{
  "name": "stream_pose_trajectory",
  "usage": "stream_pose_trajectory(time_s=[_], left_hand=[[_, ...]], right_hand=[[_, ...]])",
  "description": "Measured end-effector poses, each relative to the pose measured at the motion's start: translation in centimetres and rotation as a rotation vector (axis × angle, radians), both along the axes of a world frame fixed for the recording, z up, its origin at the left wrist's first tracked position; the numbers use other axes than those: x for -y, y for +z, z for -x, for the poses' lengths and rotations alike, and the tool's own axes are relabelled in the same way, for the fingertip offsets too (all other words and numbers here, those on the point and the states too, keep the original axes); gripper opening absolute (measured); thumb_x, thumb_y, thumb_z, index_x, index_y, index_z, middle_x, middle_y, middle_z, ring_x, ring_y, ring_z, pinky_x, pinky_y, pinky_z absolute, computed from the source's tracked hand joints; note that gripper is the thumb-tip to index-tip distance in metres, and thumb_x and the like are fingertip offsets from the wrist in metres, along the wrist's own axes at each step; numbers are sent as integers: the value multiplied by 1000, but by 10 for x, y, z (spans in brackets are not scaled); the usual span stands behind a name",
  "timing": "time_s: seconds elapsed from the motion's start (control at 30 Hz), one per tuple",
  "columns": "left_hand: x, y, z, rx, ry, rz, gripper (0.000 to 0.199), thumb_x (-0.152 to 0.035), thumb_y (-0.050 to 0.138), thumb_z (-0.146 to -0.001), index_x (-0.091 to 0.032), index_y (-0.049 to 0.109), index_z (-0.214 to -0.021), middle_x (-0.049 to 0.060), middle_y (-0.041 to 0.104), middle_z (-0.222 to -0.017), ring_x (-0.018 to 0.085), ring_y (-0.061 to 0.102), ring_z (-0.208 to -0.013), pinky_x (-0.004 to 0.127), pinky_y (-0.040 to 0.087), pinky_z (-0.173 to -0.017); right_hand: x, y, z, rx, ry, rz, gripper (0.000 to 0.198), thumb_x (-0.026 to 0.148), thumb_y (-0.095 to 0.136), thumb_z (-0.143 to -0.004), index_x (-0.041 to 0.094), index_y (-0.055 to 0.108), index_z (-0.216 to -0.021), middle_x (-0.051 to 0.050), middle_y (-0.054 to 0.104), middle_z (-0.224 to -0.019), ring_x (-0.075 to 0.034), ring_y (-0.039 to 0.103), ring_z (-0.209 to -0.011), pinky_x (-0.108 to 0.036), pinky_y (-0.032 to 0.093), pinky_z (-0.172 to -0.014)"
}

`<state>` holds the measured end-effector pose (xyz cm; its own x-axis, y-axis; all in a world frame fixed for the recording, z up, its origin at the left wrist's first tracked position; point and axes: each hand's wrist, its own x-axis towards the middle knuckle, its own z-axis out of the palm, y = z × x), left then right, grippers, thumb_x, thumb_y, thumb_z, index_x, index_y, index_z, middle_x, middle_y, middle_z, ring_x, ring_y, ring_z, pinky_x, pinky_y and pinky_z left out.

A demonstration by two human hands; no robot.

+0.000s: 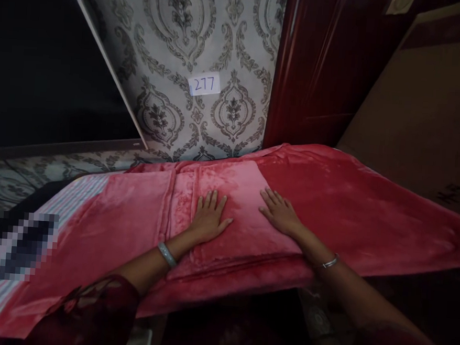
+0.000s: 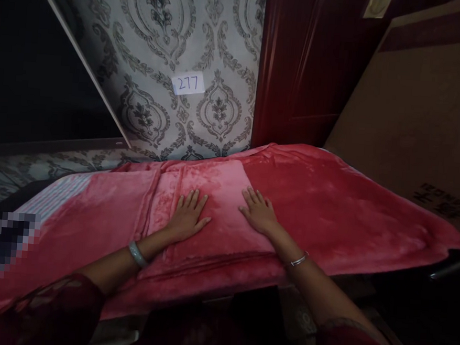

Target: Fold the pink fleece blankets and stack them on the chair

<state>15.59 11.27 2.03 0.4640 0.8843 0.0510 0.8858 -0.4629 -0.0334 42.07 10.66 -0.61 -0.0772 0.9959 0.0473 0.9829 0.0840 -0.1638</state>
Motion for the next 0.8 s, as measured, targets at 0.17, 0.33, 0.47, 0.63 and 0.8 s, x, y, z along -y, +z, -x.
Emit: stream_pose_trajectory(time_s=[0.17,0.33,0.47,0.63,0.8], left_hand=[[-3,6,0,18,-2,41,77,-60,37,-99,-18,23,-161,16,14,-169,35,7,-157,57,10,-125],[15,26,-2,68,15,126,78,-61,35,-99,-18,21,-161,16,19,-168,33,12,-156,54,12,-125],[59,24,-2,69,-74,80,84,-66,40,-95,-20,19,-162,15,20,-168,34,12,-156,54,12,-124],[89,7,4,20,-17,121,83,-66,46,-93,-25,24,-161,16,17,-169,38,10,-156,62,13,-122],[89,3,6,42,-16,101,82,-67,48,-93,-26,26,-161,15,19,-169,37,11,-156,61,13,-123]], right_hand=[[12,2,-35,-31,-36,76,62,49,26,-104,28,22,-162,-5,24,-167,-29,21,-153,-56,31,-117],[34,28,-12,-28,-91,-20,61,46,28,-104,19,37,-158,-12,30,-165,-34,24,-152,-54,30,-118],[65,31,49,-17,143,-146,58,40,31,-104,22,36,-158,-11,29,-166,-33,24,-152,-54,25,-119],[89,15,79,29,189,-88,55,43,35,-103,29,40,-156,-5,29,-165,-32,23,-152,-55,22,-120],[89,2,41,63,94,-137,55,41,34,-102,26,44,-154,-5,30,-165,-30,23,-153,-54,23,-121]])
